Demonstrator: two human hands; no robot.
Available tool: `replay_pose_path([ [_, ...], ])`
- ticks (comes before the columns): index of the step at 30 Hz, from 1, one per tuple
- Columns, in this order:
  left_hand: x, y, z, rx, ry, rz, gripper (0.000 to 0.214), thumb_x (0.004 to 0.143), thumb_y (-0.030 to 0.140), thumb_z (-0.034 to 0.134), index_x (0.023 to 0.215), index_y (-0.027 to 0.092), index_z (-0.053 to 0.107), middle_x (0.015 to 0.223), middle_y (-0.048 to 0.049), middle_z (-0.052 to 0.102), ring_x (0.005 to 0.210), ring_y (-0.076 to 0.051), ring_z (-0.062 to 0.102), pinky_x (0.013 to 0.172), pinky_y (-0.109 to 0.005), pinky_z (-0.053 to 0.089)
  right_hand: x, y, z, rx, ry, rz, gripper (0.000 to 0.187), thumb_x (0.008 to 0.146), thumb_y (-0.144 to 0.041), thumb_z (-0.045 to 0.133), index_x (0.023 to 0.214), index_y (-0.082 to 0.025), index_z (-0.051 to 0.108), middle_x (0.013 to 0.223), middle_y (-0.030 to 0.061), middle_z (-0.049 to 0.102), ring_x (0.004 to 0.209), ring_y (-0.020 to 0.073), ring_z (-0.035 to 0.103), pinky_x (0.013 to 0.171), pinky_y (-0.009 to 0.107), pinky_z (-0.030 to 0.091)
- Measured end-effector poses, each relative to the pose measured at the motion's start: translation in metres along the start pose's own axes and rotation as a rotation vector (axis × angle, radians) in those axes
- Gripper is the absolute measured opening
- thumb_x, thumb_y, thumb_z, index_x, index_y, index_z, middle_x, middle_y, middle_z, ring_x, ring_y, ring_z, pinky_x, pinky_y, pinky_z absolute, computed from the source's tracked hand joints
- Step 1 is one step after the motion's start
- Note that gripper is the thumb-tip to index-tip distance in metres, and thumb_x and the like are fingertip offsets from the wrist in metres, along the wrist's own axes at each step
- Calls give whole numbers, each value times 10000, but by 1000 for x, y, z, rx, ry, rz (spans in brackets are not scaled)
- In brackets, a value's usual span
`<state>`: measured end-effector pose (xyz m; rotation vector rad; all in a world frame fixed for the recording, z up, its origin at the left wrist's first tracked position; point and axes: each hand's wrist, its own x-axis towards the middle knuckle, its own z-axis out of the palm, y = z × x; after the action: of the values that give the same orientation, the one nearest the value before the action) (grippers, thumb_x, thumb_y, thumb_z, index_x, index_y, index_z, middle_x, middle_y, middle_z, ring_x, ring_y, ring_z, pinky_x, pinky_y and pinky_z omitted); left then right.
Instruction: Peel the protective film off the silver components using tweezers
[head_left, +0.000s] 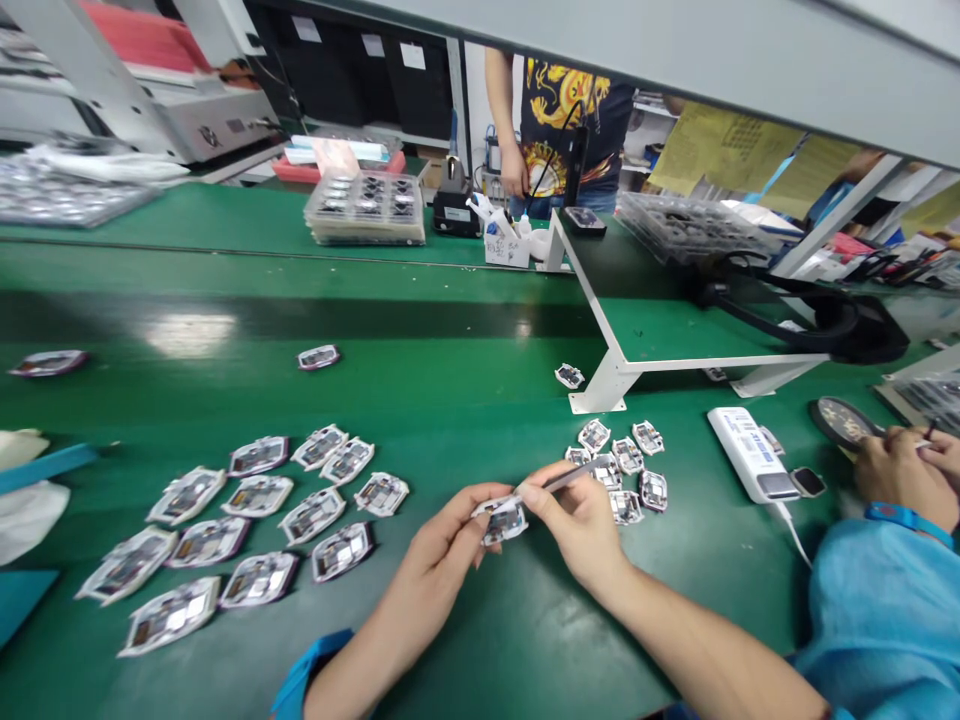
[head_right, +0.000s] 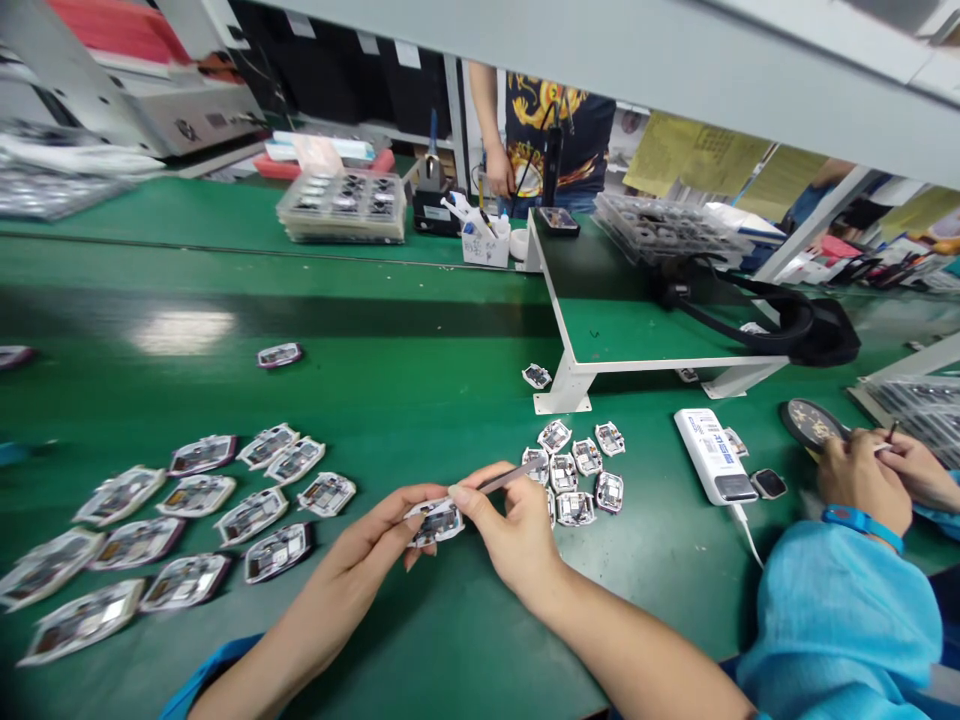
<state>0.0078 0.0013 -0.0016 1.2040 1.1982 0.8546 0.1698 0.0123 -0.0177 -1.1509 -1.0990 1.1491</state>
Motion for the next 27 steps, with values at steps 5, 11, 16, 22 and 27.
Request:
replay_pose_path([
  [5, 0, 2, -3, 31, -62, 19, 285, 846, 342, 586, 1078, 206, 680, 812, -25, 671, 713, -192, 572, 665, -279, 459, 2, -2, -1, 8, 2, 9, 193, 758, -371, 755, 728, -194, 684, 681, 9, 691, 667, 170, 640, 662, 291, 520],
  [11, 1, 3, -8, 125, -115, 34, 301, 828, 339, 592, 1091, 220, 676, 854, -32, 697, 746, -210, 594, 701, -289, 478, 3, -4, -1, 16, -26, 26, 168, 756, -352, 749, 722, -201, 685, 657, 3, 687, 642, 162, 630, 646, 286, 514],
  [16, 1, 3, -8, 130, -102, 44, 304, 833, 348, 588, 1100, 227, 666, 828, -29, 696, 739, -212, 600, 693, -289, 484, 2, -4, -1, 15, -6, 26, 178, 754, -365, 754, 726, -201, 690, 674, 9, 701, 660, 170, 645, 653, 290, 524],
  [22, 1, 4, -6, 88, -85, 56, 295, 840, 345, 582, 1090, 211, 663, 830, -38, 693, 706, -203, 594, 666, -291, 496, 0, -2, 1, 68, 23, 39, 202, 741, -380, 766, 724, -198, 679, 666, 3, 695, 647, 166, 646, 642, 283, 527],
  [27, 2, 7, -6, 38, -74, 26, 318, 814, 356, 632, 1096, 215, 673, 871, -48, 715, 715, -203, 604, 666, -289, 509, 0, -3, 1, 74, -2, 37, 196, 759, -379, 756, 732, -197, 688, 670, 9, 702, 651, 165, 649, 650, 284, 525],
])
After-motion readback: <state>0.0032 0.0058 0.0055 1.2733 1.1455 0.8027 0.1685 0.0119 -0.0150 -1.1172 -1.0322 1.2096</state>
